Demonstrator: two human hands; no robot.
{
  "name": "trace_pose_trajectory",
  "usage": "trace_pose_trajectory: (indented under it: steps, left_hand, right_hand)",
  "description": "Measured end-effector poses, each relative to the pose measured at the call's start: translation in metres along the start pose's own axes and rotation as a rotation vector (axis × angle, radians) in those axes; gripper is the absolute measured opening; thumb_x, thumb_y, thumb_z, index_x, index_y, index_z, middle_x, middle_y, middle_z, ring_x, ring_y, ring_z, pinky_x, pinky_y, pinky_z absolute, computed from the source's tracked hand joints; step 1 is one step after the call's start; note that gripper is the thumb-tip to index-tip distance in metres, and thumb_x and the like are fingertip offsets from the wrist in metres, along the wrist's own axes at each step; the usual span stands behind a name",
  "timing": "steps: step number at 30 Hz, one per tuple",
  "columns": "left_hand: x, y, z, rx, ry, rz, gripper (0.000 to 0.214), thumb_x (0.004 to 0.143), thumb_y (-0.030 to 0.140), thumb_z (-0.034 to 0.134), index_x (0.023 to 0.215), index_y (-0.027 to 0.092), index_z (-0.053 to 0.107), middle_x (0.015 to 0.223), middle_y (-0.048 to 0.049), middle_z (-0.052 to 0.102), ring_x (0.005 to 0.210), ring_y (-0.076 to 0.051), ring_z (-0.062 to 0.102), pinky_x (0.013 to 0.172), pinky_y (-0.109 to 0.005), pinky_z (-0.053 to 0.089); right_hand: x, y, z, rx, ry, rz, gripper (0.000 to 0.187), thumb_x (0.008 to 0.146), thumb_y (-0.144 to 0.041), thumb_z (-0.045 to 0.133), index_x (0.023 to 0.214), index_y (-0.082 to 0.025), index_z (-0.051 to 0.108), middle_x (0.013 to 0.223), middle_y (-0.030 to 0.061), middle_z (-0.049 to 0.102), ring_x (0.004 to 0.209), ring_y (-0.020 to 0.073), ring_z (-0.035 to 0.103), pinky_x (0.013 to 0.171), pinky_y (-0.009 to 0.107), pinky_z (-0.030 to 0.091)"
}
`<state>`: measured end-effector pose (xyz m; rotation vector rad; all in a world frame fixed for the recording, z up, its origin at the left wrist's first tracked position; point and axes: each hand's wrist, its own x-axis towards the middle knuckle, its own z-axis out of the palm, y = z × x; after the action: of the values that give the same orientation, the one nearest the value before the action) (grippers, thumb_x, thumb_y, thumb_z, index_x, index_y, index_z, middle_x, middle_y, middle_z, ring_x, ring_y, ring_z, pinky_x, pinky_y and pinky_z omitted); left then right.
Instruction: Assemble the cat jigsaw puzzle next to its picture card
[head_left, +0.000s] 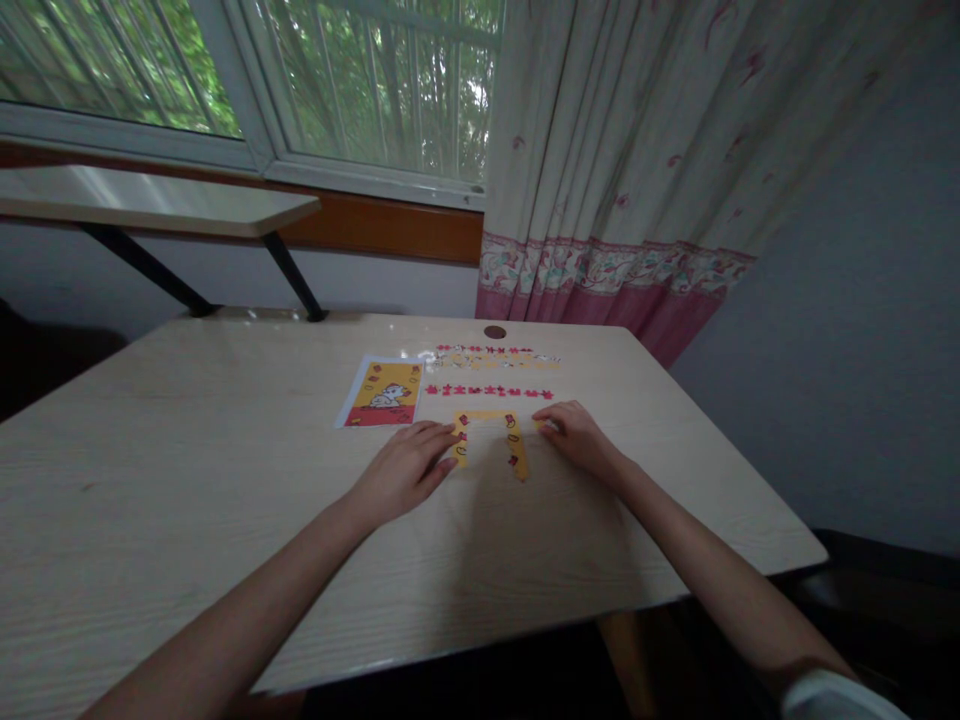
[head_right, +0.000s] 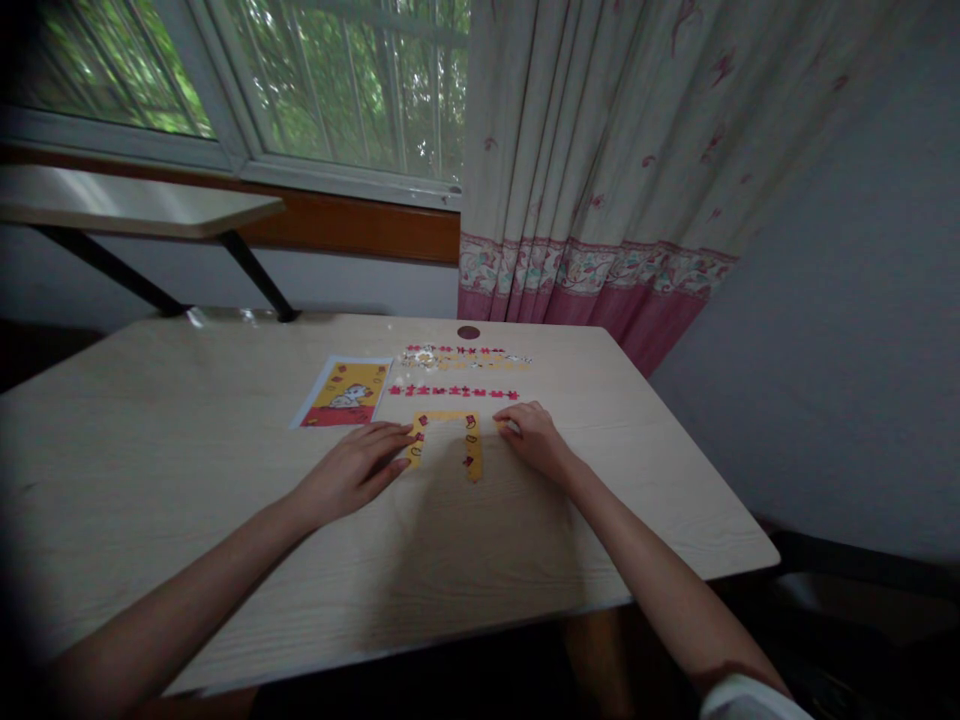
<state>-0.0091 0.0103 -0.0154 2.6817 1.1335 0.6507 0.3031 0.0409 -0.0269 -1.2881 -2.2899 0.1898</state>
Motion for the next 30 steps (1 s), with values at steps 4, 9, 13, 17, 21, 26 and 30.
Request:
trace_pose_trajectory:
  steps: [4,9,13,17,21,26,30]
  left_hand:
    - [0.0,0.002,-0.002,-0.02,0.021,-0.007,0.029,0.091,0.03,0.045,0.114,0.017,0.058,0.115,-0.011,0.062,0.107,-0.025,0.054,0.092,-0.045,0.043]
    - [-0.001,0.011,-0.005,-0.128,0.077,-0.002,0.024,0.091,0.028,0.045,0.106,0.02,0.061,0.104,-0.0081,0.065,0.098,-0.022,0.057,0.087,-0.042,0.044]
    - [0.001,0.027,-0.008,-0.311,0.11,-0.039,0.02,0.09,0.025,0.045,0.089,0.019,0.064,0.086,-0.0056,0.068,0.082,-0.018,0.059,0.077,-0.035,0.047]
    - [0.002,0.038,-0.008,-0.422,0.128,-0.099,0.018,0.086,0.025,0.048,0.082,0.02,0.065,0.077,-0.0036,0.067,0.074,-0.017,0.059,0.069,-0.032,0.048]
    - [0.002,0.039,-0.008,-0.482,0.155,-0.155,0.017,0.082,0.03,0.054,0.078,0.021,0.067,0.074,-0.0029,0.067,0.07,-0.016,0.059,0.066,-0.031,0.049]
    - [0.005,0.036,-0.006,-0.5,0.191,-0.161,0.02,0.082,0.033,0.055,0.074,0.019,0.066,0.071,-0.0033,0.066,0.069,-0.016,0.06,0.064,-0.029,0.048]
    - [0.006,0.033,-0.001,-0.54,0.211,-0.206,0.018,0.082,0.032,0.056,0.076,0.018,0.066,0.077,-0.0044,0.068,0.072,-0.016,0.061,0.064,-0.029,0.049]
  right_hand:
    - [0.002,0.001,-0.005,0.02,-0.054,0.046,0.023,0.077,-0.015,0.058,0.098,-0.018,0.066,0.096,0.0081,0.069,0.089,0.0197,0.062,0.081,0.035,0.047]
    - [0.009,-0.007,-0.021,0.117,-0.149,0.128,0.013,0.075,-0.013,0.06,0.083,-0.018,0.069,0.082,0.0044,0.069,0.074,0.0148,0.063,0.068,0.027,0.048]
    - [0.015,-0.029,-0.033,0.356,-0.227,0.127,0.01,0.078,-0.022,0.06,0.081,-0.017,0.068,0.078,0.0036,0.069,0.068,0.0125,0.061,0.063,0.024,0.047]
    - [0.019,-0.064,-0.022,0.611,-0.225,0.072,0.018,0.077,-0.034,0.064,0.083,-0.017,0.068,0.078,0.0033,0.068,0.066,0.0112,0.059,0.061,0.024,0.046]
    - [0.021,-0.088,0.007,0.802,-0.16,0.147,0.027,0.073,-0.043,0.068,0.081,-0.017,0.068,0.072,0.0015,0.065,0.06,0.0097,0.055,0.056,0.023,0.044]
    - [0.02,-0.096,0.027,0.961,-0.098,0.273,0.033,0.065,-0.048,0.073,0.077,-0.018,0.066,0.068,-0.0006,0.063,0.057,0.0089,0.053,0.057,0.024,0.044]
    - [0.019,-0.099,0.028,1.024,-0.132,0.296,0.031,0.065,-0.047,0.072,0.075,-0.018,0.065,0.069,-0.001,0.063,0.059,0.0094,0.054,0.058,0.025,0.045]
